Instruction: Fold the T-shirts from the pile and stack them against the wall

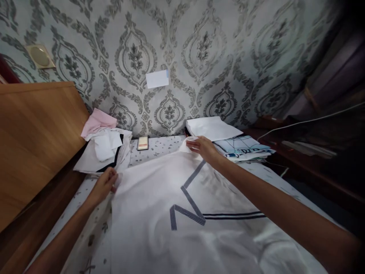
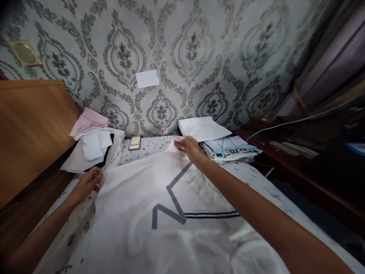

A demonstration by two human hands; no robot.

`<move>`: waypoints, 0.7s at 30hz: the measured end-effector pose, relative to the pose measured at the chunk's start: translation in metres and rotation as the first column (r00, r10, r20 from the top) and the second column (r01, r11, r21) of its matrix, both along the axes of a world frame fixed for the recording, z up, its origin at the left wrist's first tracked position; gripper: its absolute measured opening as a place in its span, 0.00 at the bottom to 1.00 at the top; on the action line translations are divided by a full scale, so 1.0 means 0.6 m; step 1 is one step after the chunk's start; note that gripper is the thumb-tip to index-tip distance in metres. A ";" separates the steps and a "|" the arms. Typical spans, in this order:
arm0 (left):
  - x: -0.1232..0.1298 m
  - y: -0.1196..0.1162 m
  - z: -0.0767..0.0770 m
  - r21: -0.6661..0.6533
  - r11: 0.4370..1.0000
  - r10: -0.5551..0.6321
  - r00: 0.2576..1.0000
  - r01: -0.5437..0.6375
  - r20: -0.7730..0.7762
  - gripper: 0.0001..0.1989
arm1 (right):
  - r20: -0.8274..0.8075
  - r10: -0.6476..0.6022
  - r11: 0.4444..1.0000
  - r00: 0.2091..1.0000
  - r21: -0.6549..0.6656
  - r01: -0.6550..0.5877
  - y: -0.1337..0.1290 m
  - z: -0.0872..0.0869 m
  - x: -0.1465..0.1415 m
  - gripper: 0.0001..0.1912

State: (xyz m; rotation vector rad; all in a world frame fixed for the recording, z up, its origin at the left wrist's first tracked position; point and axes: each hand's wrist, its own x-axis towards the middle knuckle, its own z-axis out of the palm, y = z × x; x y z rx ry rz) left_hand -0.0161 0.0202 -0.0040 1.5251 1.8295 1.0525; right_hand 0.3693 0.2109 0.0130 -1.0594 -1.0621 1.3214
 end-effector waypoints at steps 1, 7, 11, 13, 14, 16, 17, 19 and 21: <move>-0.008 0.021 0.006 -0.002 0.999 0.041 0.999 -0.041 -0.010 0.17 | 0.022 -0.028 1.000 0.999 0.013 0.028 0.019 -0.005 -0.014 0.11; -0.025 0.107 0.015 -0.002 0.986 0.140 0.825 -0.168 -0.547 0.03 | 0.161 -0.097 0.995 0.982 0.046 0.091 0.112 -0.042 -0.099 0.11; -0.018 0.110 -0.002 -0.037 0.987 0.086 0.705 -0.157 -0.704 0.10 | 0.282 -0.032 0.998 0.959 0.057 0.016 0.123 -0.067 -0.119 0.17; -0.012 0.093 -0.013 -0.028 0.992 0.065 0.696 -0.121 -0.715 0.14 | 0.339 0.000 0.996 0.941 0.082 -0.029 0.106 -0.075 -0.103 0.21; -0.009 0.079 -0.018 -0.021 0.994 0.061 0.694 -0.110 -0.717 0.16 | 0.367 0.007 0.994 0.930 0.095 -0.045 0.092 -0.078 -0.087 0.22; -0.005 0.042 -0.028 -0.019 0.996 0.044 0.696 -0.083 -0.717 0.19 | 0.421 0.003 0.992 0.907 0.115 -0.056 0.051 -0.084 -0.036 0.21; -0.004 0.019 -0.033 -0.029 0.998 0.024 0.702 -0.064 -0.711 0.20 | 0.472 -0.011 0.989 0.881 0.133 -0.059 0.025 -0.087 -0.003 0.21; -0.008 -0.031 -0.042 -0.064 0.997 -0.020 0.734 -0.032 -0.679 0.23 | 0.636 -0.067 0.980 0.769 0.188 -0.070 -0.040 -0.094 0.072 0.20; -0.014 -0.082 -0.050 -0.107 0.994 -0.049 0.767 -0.027 -0.640 0.26 | 0.799 -0.150 0.972 0.582 0.228 -0.064 -0.119 -0.100 0.147 0.20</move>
